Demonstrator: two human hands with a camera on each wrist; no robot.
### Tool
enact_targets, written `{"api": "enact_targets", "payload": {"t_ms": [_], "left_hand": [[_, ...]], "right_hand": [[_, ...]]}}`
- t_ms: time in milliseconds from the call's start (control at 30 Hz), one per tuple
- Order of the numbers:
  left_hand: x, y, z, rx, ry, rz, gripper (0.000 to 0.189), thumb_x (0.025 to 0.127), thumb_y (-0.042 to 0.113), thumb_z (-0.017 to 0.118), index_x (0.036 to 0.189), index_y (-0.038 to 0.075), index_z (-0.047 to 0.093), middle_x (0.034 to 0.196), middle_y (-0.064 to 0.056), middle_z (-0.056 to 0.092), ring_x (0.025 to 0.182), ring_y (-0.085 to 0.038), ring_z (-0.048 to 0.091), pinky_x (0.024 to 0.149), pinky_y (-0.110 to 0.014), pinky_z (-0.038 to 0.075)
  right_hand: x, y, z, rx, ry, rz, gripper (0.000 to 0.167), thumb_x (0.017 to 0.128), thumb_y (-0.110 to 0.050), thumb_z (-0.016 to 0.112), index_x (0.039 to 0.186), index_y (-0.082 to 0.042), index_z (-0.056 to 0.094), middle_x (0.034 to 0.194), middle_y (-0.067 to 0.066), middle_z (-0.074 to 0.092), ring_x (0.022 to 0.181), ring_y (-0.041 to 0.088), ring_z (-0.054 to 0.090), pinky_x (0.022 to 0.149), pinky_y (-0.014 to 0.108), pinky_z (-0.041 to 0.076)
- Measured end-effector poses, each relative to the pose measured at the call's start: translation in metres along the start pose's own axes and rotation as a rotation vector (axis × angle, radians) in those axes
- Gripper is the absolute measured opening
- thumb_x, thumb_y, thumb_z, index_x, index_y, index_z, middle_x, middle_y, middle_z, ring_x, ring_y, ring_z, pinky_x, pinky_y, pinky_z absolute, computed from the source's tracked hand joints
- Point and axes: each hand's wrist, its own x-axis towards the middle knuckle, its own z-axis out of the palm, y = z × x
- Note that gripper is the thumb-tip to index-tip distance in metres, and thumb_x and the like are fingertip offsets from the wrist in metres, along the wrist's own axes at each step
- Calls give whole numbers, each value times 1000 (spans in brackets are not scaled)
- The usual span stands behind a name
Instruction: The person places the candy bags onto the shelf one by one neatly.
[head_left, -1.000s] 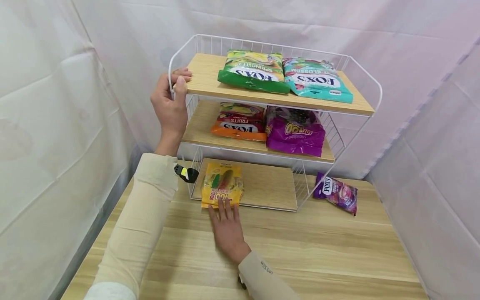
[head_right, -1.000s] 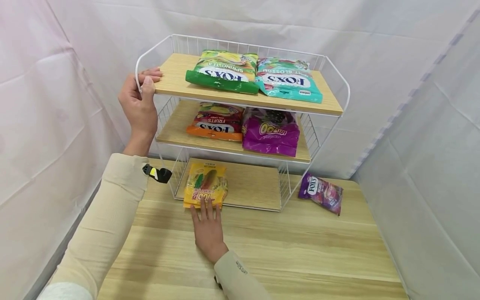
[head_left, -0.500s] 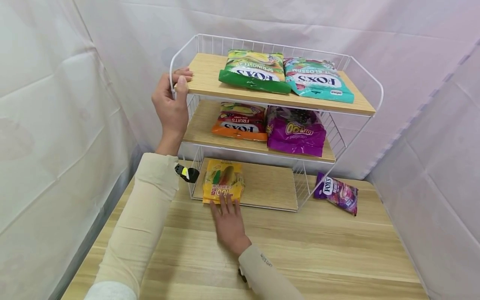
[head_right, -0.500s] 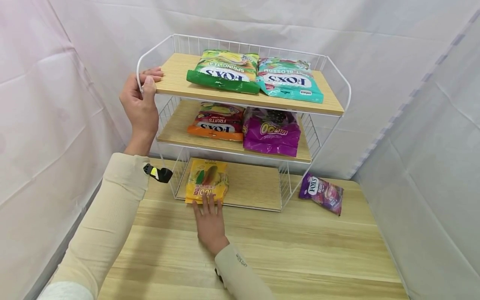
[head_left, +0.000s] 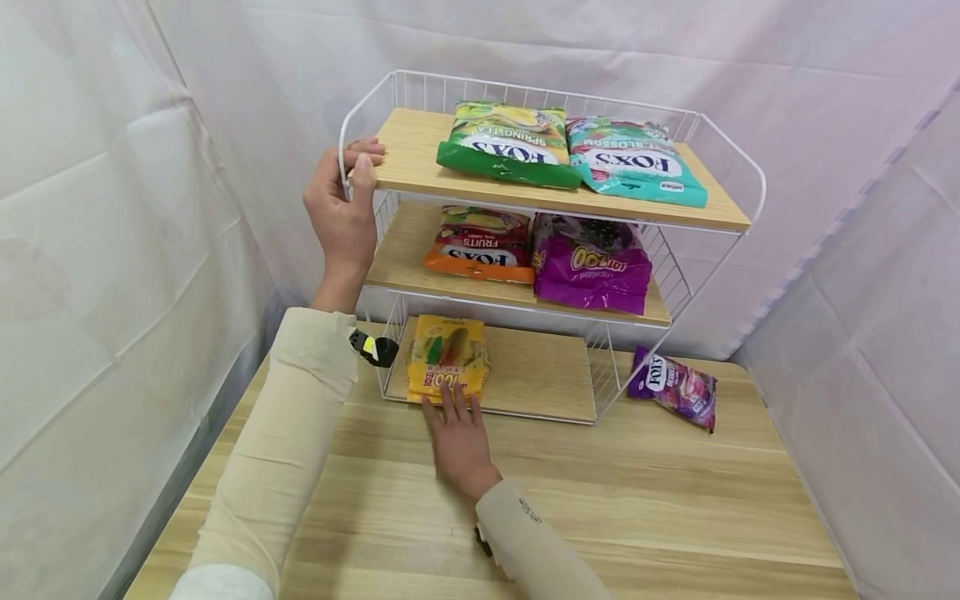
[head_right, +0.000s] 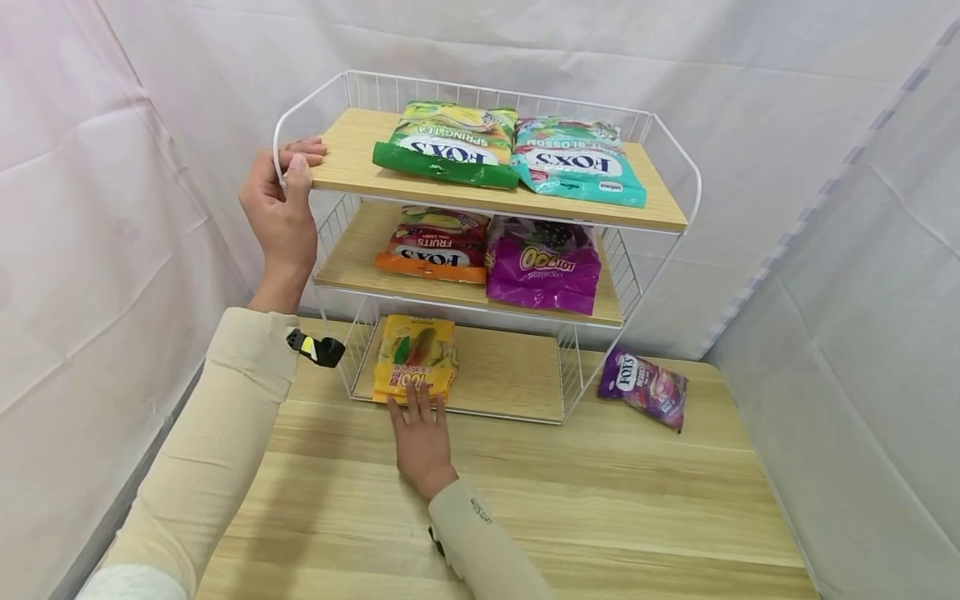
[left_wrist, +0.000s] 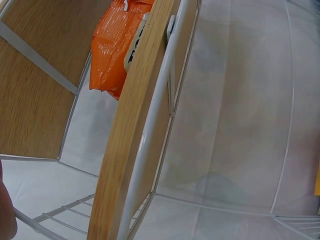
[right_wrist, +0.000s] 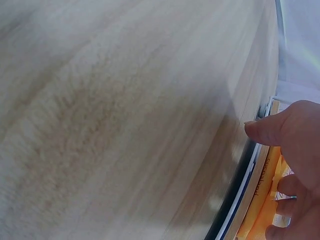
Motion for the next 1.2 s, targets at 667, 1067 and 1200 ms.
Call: {"api": "enact_targets", "payload": {"t_ms": [667, 1067, 1200], "left_hand": [[0, 2, 1, 15, 1, -10, 20, 87, 4, 51, 87, -11, 63, 94, -31, 65, 99, -30, 63, 96, -33, 44], [0, 1, -1, 12, 2, -16, 21, 87, 4, 51, 87, -14, 62, 95, -31, 65, 101, -30, 63, 97, -34, 44], [-1, 1, 0, 13, 0, -10, 23, 87, 5, 51, 87, -15, 61, 94, -31, 65, 100, -30, 63, 97, -35, 44]], "right_hand": [[-5, 7, -10, 68, 62, -6, 51, 101, -27, 42, 150, -23, 32, 154, 8, 29, 142, 29, 21, 112, 49, 23], [-42, 31, -5, 357, 290, 40, 48, 93, -20, 58, 139, -10, 49, 136, 8, 52, 129, 30, 44, 103, 46, 38], [-57, 42, -2, 463, 366, 101, 45, 92, -15, 60, 135, -7, 52, 131, 12, 56, 123, 31, 49, 99, 45, 43]]}}
